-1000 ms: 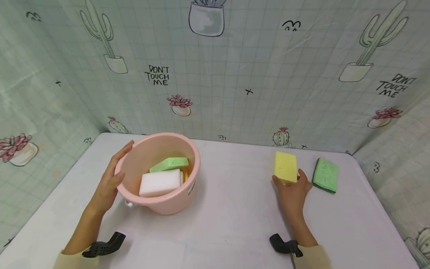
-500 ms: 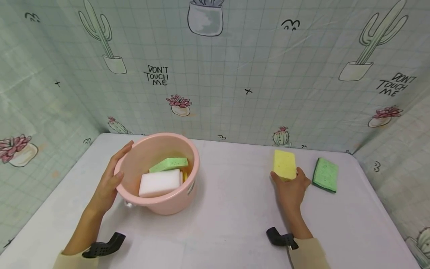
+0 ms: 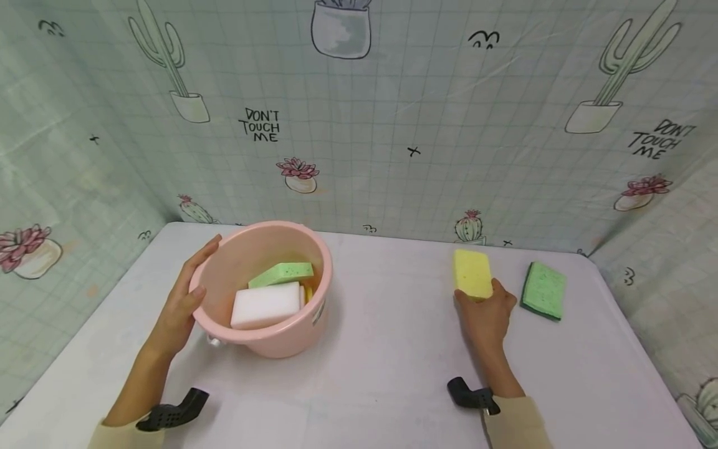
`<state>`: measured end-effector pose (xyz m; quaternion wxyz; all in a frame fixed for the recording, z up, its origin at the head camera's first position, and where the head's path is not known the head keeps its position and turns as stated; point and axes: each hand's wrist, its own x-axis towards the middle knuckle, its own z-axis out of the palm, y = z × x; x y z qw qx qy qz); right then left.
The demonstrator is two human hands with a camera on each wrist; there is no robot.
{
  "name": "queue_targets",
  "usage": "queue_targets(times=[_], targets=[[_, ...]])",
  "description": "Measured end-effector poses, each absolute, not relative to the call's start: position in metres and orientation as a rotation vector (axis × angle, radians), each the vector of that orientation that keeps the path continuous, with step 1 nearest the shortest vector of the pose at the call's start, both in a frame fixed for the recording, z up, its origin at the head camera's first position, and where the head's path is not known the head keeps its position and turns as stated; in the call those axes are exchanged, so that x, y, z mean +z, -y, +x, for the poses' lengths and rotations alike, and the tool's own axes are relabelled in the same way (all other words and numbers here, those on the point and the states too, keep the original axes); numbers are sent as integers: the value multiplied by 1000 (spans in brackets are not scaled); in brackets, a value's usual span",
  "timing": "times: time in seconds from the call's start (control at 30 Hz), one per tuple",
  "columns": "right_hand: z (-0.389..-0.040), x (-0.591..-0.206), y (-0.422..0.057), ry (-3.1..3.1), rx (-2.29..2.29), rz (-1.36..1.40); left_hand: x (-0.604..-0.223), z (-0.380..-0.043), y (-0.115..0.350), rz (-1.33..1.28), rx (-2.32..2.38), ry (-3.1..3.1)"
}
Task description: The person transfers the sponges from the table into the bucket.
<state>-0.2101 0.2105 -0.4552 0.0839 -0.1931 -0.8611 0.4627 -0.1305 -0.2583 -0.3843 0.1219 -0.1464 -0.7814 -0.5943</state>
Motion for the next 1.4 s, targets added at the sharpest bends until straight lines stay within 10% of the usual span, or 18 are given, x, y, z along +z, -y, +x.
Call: queue_targets(times=[1.4], targets=[[-197, -410, -198, 2650, 1465, -266, -386, -132, 261, -429, -1755, 2295]])
